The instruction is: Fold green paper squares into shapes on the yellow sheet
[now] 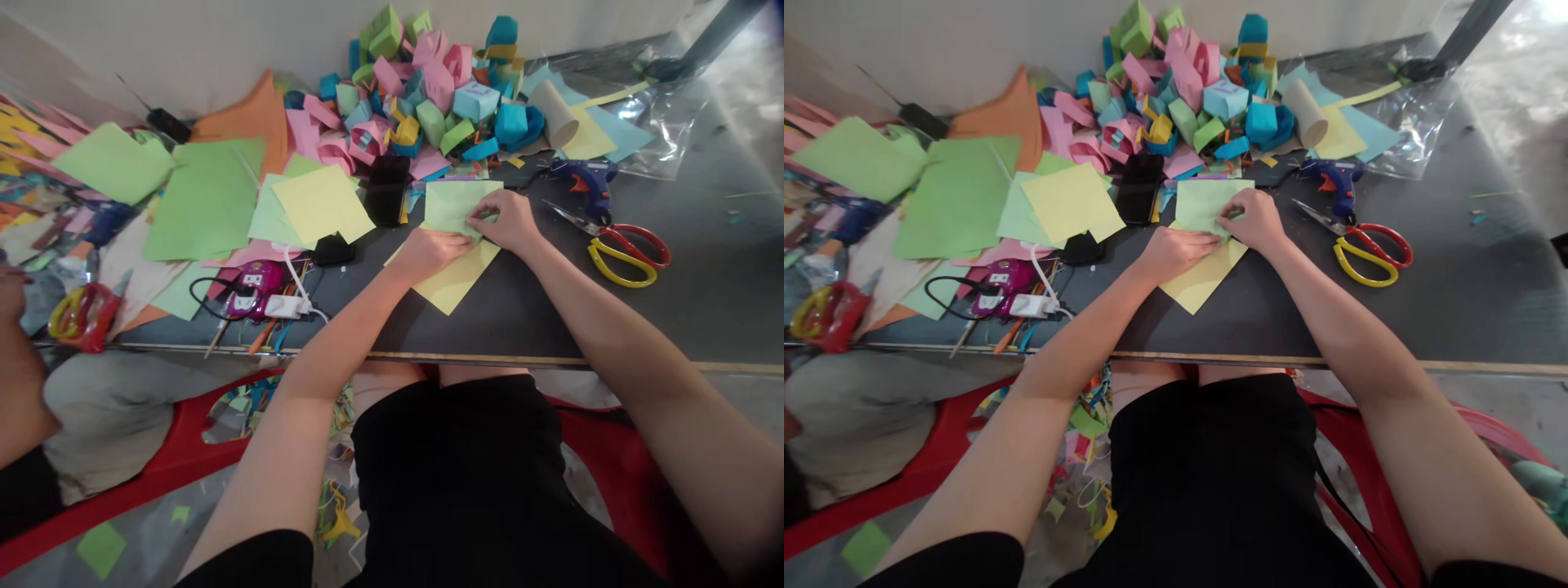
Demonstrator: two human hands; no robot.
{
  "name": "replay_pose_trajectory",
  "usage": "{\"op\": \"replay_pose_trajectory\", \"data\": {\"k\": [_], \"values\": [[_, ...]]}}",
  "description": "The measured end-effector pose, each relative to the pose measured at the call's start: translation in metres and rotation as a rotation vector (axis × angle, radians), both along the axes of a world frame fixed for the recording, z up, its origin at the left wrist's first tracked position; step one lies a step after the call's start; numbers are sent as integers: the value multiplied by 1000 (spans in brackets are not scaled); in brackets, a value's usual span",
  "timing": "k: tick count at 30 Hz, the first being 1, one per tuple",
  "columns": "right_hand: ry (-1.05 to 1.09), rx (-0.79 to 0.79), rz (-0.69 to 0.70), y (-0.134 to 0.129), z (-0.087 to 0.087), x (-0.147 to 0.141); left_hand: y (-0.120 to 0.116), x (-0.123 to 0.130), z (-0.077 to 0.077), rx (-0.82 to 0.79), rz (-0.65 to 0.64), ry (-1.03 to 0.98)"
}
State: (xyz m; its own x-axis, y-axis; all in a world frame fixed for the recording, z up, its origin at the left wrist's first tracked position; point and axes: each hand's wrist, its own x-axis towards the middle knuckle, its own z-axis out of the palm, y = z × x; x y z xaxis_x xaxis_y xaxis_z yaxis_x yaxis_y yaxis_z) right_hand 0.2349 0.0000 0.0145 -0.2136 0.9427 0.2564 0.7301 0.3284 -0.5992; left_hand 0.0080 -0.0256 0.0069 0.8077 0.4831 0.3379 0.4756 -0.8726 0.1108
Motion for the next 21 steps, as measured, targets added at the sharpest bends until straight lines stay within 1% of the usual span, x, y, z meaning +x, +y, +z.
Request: {"op": "replay_pose_trajectory", "data": {"k": [8,14,17,19,21], "values": [[19,-30,-21,-1,1,-2,-6,4,12,-83,100,110],[3,-45,-24,-1,0,-3,-7,5,12,-87,83,67],[25,-33,-80,-4,3,-1,-10,5,14,-96,73,83],[32,19,-144,-10,7,3,-11,6,16,-109,71,101],[-18,76,-174,-18,10,7,-13,6,18,-111,71,113]]}}
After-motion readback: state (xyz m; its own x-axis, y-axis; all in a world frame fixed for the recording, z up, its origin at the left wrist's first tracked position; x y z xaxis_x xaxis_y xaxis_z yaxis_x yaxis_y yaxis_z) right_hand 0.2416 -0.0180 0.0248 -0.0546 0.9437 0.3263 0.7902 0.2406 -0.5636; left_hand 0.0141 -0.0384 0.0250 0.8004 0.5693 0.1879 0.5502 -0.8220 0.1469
